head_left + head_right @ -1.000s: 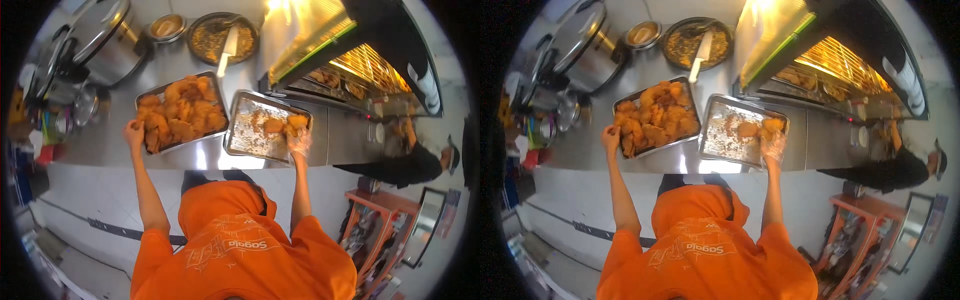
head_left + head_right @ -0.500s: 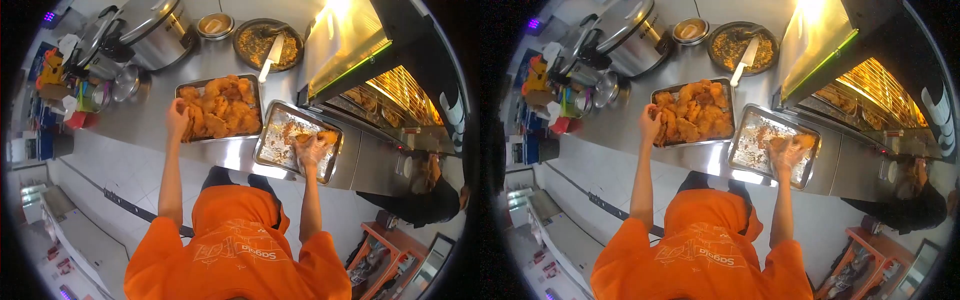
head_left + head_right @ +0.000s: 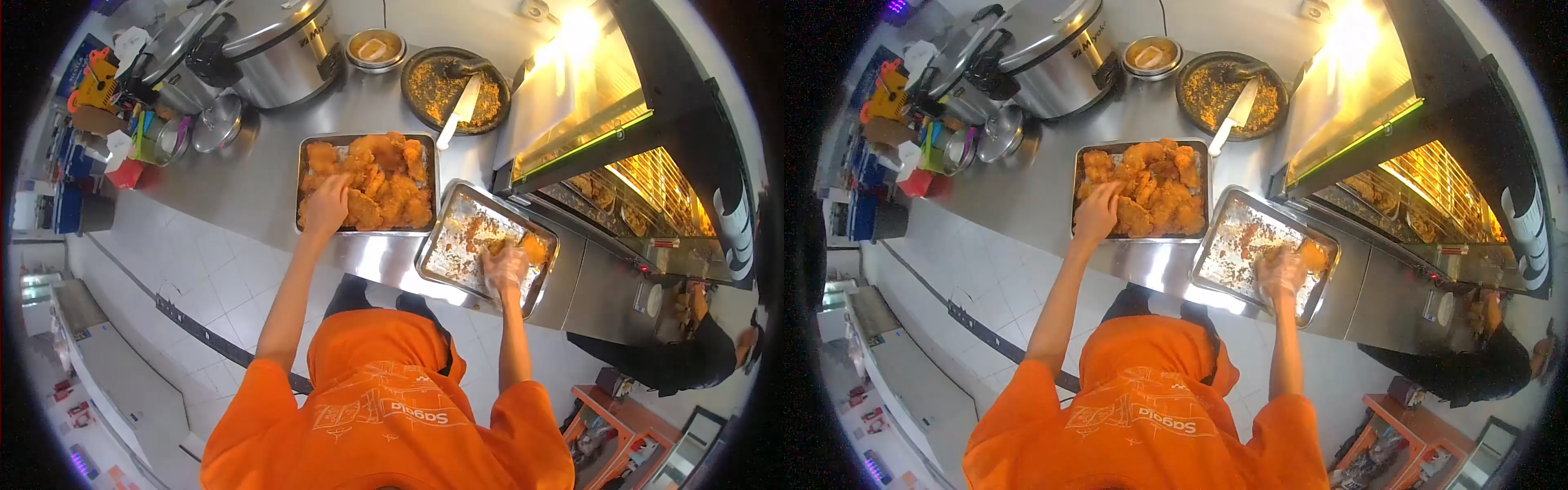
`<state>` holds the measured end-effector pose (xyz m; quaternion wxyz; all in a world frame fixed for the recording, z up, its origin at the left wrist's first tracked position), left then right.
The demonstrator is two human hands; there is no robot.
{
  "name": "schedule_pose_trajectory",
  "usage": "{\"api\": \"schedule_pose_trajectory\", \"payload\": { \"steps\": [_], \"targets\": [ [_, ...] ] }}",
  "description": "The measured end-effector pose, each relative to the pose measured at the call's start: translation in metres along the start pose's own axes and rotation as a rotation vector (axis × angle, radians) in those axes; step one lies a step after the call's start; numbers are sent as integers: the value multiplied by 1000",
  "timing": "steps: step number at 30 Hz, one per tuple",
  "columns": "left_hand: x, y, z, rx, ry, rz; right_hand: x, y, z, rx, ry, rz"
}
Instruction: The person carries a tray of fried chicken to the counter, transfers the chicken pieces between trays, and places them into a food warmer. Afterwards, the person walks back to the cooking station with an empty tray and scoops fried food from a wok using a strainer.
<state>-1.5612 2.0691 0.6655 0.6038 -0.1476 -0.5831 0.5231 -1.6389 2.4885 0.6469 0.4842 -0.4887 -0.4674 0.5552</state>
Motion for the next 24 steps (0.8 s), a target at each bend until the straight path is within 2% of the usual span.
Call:
{"api": "schedule_pose_trajectory", "payload": {
  "steps": [1, 2, 3, 4, 6, 8, 9, 11, 13, 14, 15, 16, 17, 18, 19, 20, 21, 23, 24],
  "targets": [
    [-2, 0, -3, 1, -6, 0, -8, -8, -3, -33, -92, -68],
    [4, -7, -1, 48, 108, 14, -24, -25, 5, -258, -120, -68],
    [11, -13, 2, 99, 225, 25, -24, -23, 9, -253, -120, -70],
    [14, -19, 2, 99, 226, 22, -21, -17, 12, -244, -108, -53],
    [20, -35, -5, 252, 125, -148, -9, -4, 12, -232, -91, -37],
    [19, -46, -21, 283, 87, -184, 2, 0, 17, -54, -69, 45],
    [15, -53, -32, 309, 47, -214, -3, -3, 19, -51, -70, 47],
    [7, -59, -53, 341, 37, -202, -15, -18, 24, 109, -90, 279],
    [2, -59, -66, 359, 38, -201, -61, -35, 38, -22, -146, 410],
    [0, -57, -70, 357, -52, -219, -82, -30, 45, -107, -155, 525],
    [-2, -53, -72, 347, -140, -238, -130, -70, 50, -144, -376, 307],
    [-2, -49, -72, 322, -121, -251, -168, -101, 49, -88, -592, 368],
    [-4, -43, -70, 306, -162, -255, -202, -104, 54, -342, -599, 183],
    [-3, -35, -66, 288, -203, -263, -221, -92, 46, -46, -809, 314],
    [4, -33, -62, 262, -188, -284, -238, -69, 45, -123, -848, 338],
    [14, -37, -56, 273, -125, -266, -249, -19, 37, -244, -776, 499],
    [24, -42, -53, 293, -66, -244, -251, -3, 36, -245, -758, 489],
    [26, -52, -55, 286, -15, -204, -268, 0, 36, 120, -881, 468],
    [21, -58, -60, 277, -41, -201, -255, -11, 38, 104, -836, 633]
  ]
}}
Point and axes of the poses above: each hand's wrist, its own z-axis towards the middle knuckle, its own y-axis out of the palm, x = y × z, the point moved 3 cm from there along z, towards the middle knuckle, and after that the axes turned 10 degrees about x, right-handed, at the moved point
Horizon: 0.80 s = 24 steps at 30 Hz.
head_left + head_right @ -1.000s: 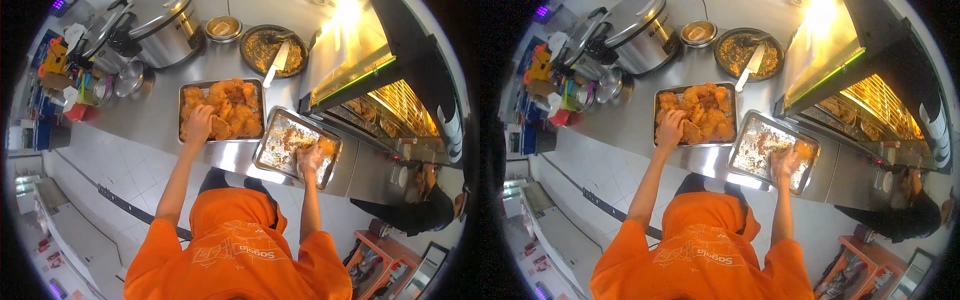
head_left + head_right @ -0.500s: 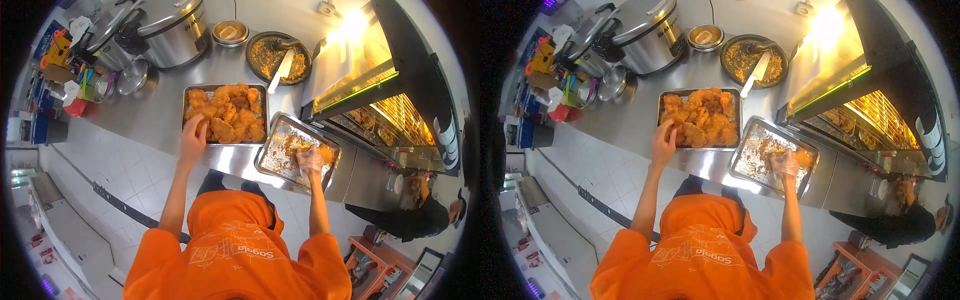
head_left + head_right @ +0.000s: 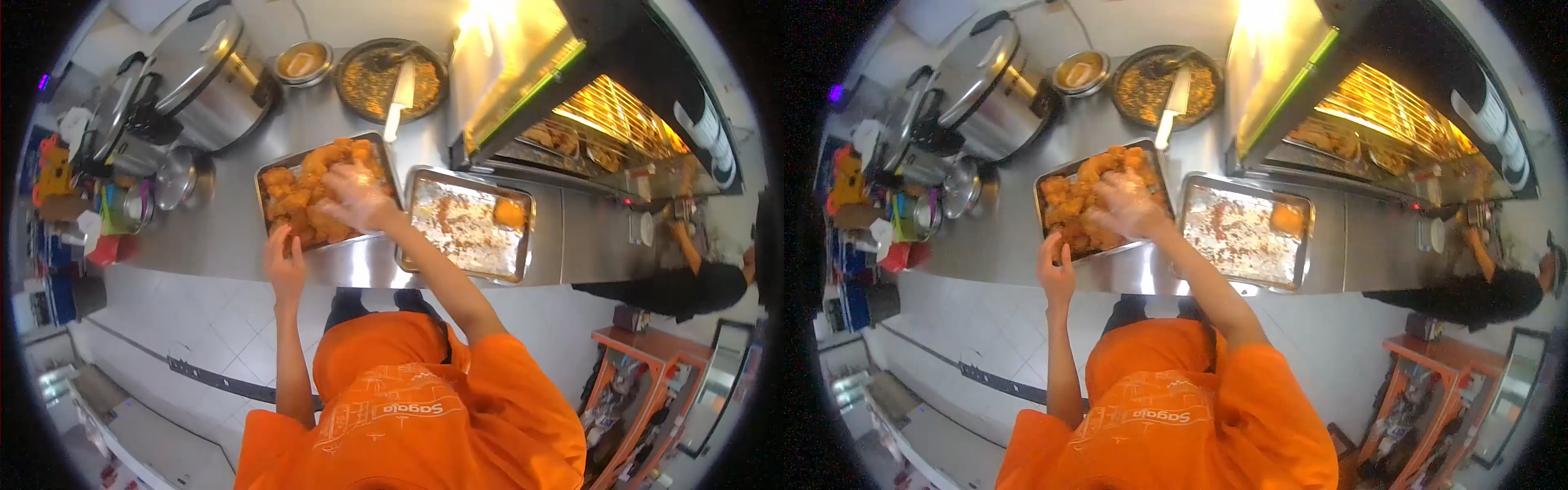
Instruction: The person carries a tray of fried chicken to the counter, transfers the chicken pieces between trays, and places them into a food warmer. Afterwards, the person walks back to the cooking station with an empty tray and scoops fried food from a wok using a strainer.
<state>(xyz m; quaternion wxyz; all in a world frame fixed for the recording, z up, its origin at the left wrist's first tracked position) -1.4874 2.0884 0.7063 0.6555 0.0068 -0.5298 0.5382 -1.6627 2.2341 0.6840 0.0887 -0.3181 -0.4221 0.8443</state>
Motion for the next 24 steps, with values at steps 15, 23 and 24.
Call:
{"api": "schedule_pose_trajectory", "payload": {
  "steps": [15, 23, 24],
  "targets": [
    [-60, -68, -127, 70, -342, 157, 191, -159, -234, -163, 555, -678],
    [-42, -50, -116, 89, -269, 150, 167, -127, -218, 359, 774, 330],
    [-36, -48, -112, 94, -281, 129, 100, -143, -167, 251, 905, 424]
  ]
}}
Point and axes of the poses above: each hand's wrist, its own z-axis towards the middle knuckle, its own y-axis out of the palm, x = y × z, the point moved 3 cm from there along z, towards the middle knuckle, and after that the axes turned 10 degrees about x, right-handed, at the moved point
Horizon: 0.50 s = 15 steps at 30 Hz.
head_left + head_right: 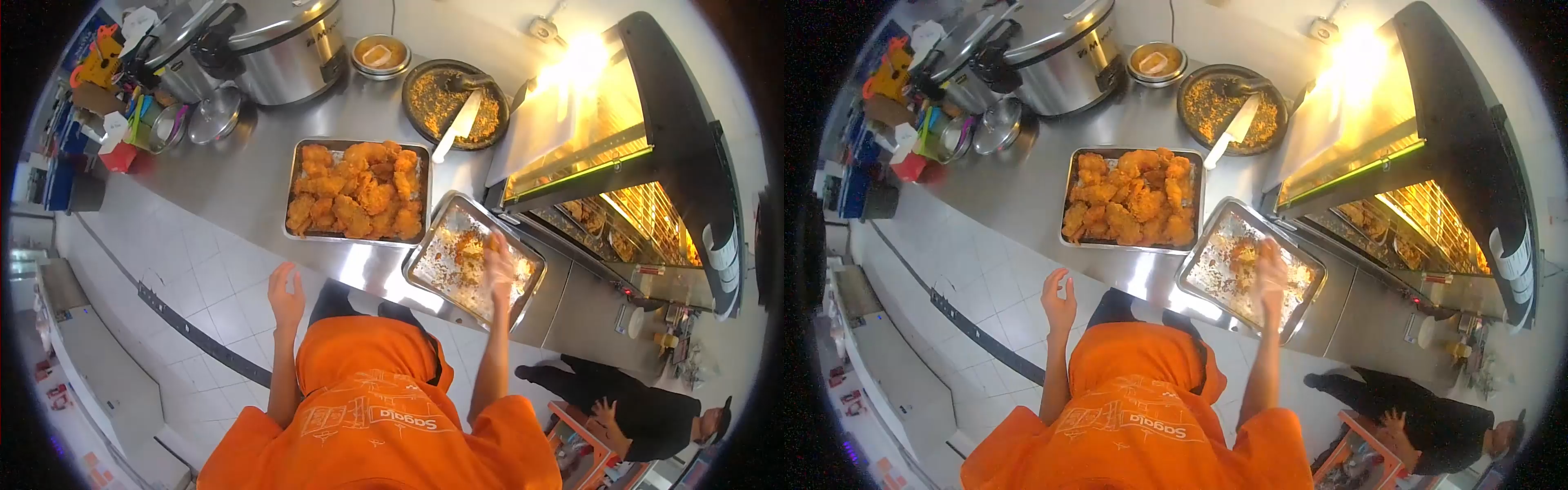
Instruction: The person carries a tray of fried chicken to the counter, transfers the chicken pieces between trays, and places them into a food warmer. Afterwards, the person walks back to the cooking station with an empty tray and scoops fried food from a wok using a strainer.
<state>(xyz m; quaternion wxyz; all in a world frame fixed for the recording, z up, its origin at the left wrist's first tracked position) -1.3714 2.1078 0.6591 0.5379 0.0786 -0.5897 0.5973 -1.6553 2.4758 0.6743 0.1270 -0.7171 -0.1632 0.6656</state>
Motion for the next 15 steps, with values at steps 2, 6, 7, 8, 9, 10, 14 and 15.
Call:
{"api": "schedule_pose_trajectory", "payload": {
  "steps": [2, 6, 7, 8, 9, 10, 14, 15],
  "targets": [
    [7, 11, 5, -14, -2, -30, -36, 51, 15, -37, -80, -129],
    [28, 32, 20, -64, 167, -51, -57, 165, 18, 173, -620, -282],
    [37, 35, 25, -99, 188, -69, -50, 181, 21, -106, -123, -434],
    [43, 35, 29, -112, 205, -78, -59, 184, 11, -56, -202, -576],
    [50, 37, 38, -161, 284, -89, -77, 182, 0, 4, -282, -717],
    [58, 44, 49, -204, 365, -103, -92, 178, -5, 39, -277, -713],
    [118, 63, 92, -227, 475, -201, -140, 155, -73, -303, -299, -628],
    [116, 72, 104, -246, 471, -222, -151, 156, -85, -398, -481, -487]
  ]
}}
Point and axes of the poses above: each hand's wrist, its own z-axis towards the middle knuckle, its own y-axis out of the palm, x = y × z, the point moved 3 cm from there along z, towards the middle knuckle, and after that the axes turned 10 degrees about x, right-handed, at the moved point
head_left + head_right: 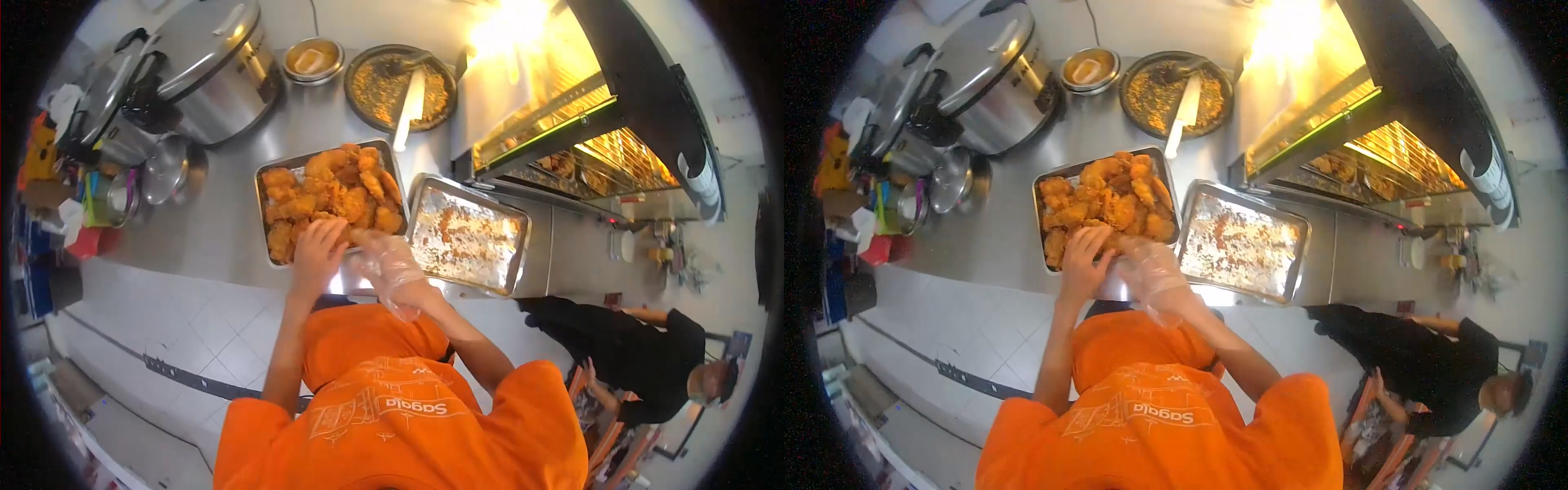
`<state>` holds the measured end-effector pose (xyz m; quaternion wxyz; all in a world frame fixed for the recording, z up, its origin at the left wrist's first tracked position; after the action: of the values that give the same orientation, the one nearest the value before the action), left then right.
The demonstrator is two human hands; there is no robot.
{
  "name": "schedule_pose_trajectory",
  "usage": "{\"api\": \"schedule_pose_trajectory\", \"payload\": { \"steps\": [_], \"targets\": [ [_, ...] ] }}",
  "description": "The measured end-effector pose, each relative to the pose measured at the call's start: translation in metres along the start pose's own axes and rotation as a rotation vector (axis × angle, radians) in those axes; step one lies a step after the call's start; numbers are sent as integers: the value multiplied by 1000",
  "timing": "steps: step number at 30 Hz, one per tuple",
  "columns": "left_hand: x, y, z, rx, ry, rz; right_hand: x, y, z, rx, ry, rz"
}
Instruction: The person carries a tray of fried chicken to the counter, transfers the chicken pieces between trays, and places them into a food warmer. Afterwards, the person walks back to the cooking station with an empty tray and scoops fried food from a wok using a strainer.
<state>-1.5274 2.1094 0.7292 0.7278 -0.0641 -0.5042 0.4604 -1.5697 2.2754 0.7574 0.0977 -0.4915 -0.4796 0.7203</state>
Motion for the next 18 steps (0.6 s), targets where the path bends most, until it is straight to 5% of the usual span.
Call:
{"api": "schedule_pose_trajectory", "payload": {
  "steps": [2, 4, 6, 8, 10, 12, 14, 16, 18],
  "targets": [
    [-22, 6, 23, -247, 272, -10, -12, -8, 5, -52, -13, -45],
    [-36, -6, 53, -158, 289, -33, -20, -21, 17, -104, -37, -79],
    [-54, -15, 78, -65, 259, 9, -20, -41, 23, -288, 72, 581],
    [-64, -11, 104, 21, 211, -32, -24, -44, 37, -210, 61, 561],
    [-69, 2, 138, 159, 116, -123, -39, -72, 70, 188, -43, 427],
    [-77, 37, 177, 184, 22, -201, -3, -67, 104, 675, -170, -259],
    [-87, 67, 212, 232, 58, -172, 59, -53, 160, 888, -134, -357],
    [-84, 64, 219, 306, 146, -125, 113, -42, 201, 585, 156, -198],
    [-91, 38, 205, 199, -13, -249, 110, -35, 168, 800, 101, 21]
  ]
}}
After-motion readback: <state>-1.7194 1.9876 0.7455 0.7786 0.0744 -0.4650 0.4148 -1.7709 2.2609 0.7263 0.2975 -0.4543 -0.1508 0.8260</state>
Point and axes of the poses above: each hand's wrist, its own z-axis towards the middle knuckle, its own y-axis out of the palm, x = y × z, the point moved 3 cm from there along z, towards the middle knuckle, and after that the axes turned 10 degrees about x, right-handed, at the moved point
